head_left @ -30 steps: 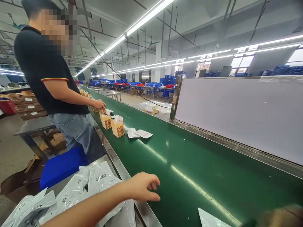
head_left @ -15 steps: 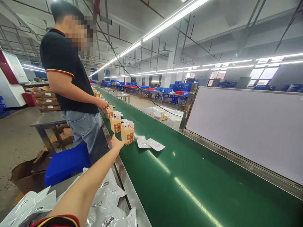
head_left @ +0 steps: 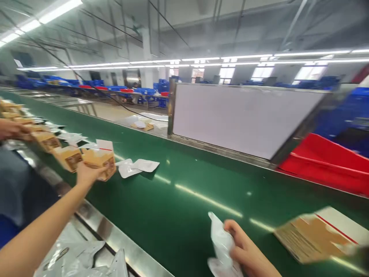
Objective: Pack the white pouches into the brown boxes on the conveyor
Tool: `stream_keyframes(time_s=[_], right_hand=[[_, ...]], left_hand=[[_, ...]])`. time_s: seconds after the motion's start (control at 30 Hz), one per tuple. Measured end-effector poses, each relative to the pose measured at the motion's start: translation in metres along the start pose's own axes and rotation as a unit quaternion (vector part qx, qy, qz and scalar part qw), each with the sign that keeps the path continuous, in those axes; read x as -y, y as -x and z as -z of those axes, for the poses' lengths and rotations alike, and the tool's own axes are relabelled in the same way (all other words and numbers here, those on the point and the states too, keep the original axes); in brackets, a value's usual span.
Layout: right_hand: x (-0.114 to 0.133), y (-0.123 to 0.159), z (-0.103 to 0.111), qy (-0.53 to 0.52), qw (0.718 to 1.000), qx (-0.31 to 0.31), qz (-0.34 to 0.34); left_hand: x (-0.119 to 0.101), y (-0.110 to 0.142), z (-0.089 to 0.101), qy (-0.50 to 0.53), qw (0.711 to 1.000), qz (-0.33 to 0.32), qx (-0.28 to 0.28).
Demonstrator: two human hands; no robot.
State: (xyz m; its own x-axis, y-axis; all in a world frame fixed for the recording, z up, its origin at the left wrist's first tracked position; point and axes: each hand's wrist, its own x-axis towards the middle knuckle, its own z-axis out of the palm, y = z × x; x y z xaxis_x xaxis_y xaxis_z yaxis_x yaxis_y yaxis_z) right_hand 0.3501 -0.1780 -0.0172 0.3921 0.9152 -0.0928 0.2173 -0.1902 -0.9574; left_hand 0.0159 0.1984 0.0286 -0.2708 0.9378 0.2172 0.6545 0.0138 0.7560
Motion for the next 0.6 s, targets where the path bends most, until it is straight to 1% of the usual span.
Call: stream_keyframes(time_s=[0.03, 0.07, 0.1, 0.13, 0.2, 0.23, 0.3, 0.33, 0.37, 0.4, 0.43, 0.47, 0.5, 0.53, 0.6], right_hand=[[0.014, -0.004, -0.002, -0.086, 0.996, -0.007, -0.013], [0.029, -0.008, -0.004, -0.156, 0.987, -0.025, -0.010], [0.045, -0.010, -0.006, -0.202, 0.978, -0.053, 0.010], [0.059, -0.012, -0.008, -0.232, 0.968, -0.088, 0.044], [0.083, -0.012, -0.017, -0.271, 0.939, -0.166, 0.130], [0.091, -0.011, -0.023, -0.283, 0.921, -0.204, 0.173], [0.098, -0.008, -0.035, -0.283, 0.888, -0.261, 0.250], [0.098, -0.007, -0.041, -0.260, 0.882, -0.277, 0.279], [0.096, -0.006, -0.046, -0.215, 0.883, -0.285, 0.305], [0.092, -0.006, -0.050, -0.150, 0.886, -0.286, 0.334], [0.088, -0.006, -0.052, -0.070, 0.885, -0.281, 0.365], [0.084, -0.006, -0.053, 0.015, 0.877, -0.273, 0.396], [0.080, -0.006, -0.052, 0.099, 0.863, -0.264, 0.419], [0.076, -0.005, -0.051, 0.178, 0.845, -0.256, 0.434], [0.072, -0.001, -0.048, 0.299, 0.816, -0.237, 0.435]], left_hand=[[-0.010, 0.007, 0.005, 0.007, 1.000, -0.022, 0.019], [-0.019, 0.017, 0.011, -0.005, 1.000, -0.022, 0.011], [-0.028, 0.032, 0.016, -0.037, 0.997, -0.056, 0.028], [-0.037, 0.051, 0.020, -0.053, 0.988, -0.116, 0.088], [-0.053, 0.100, 0.025, -0.021, 0.963, -0.200, 0.181], [-0.060, 0.127, 0.025, -0.001, 0.946, -0.231, 0.229], [-0.072, 0.176, 0.019, 0.027, 0.911, -0.255, 0.322], [-0.076, 0.196, 0.015, 0.042, 0.899, -0.258, 0.352], [-0.078, 0.212, 0.010, 0.051, 0.895, -0.255, 0.362], [-0.080, 0.223, 0.006, 0.060, 0.898, -0.250, 0.358], [-0.080, 0.231, 0.002, 0.064, 0.904, -0.247, 0.342], [-0.079, 0.236, -0.001, 0.066, 0.911, -0.251, 0.319], [-0.078, 0.239, -0.003, 0.067, 0.915, -0.267, 0.294], [-0.077, 0.241, -0.006, 0.067, 0.913, -0.295, 0.273], [-0.075, 0.246, -0.010, 0.062, 0.891, -0.375, 0.249]])
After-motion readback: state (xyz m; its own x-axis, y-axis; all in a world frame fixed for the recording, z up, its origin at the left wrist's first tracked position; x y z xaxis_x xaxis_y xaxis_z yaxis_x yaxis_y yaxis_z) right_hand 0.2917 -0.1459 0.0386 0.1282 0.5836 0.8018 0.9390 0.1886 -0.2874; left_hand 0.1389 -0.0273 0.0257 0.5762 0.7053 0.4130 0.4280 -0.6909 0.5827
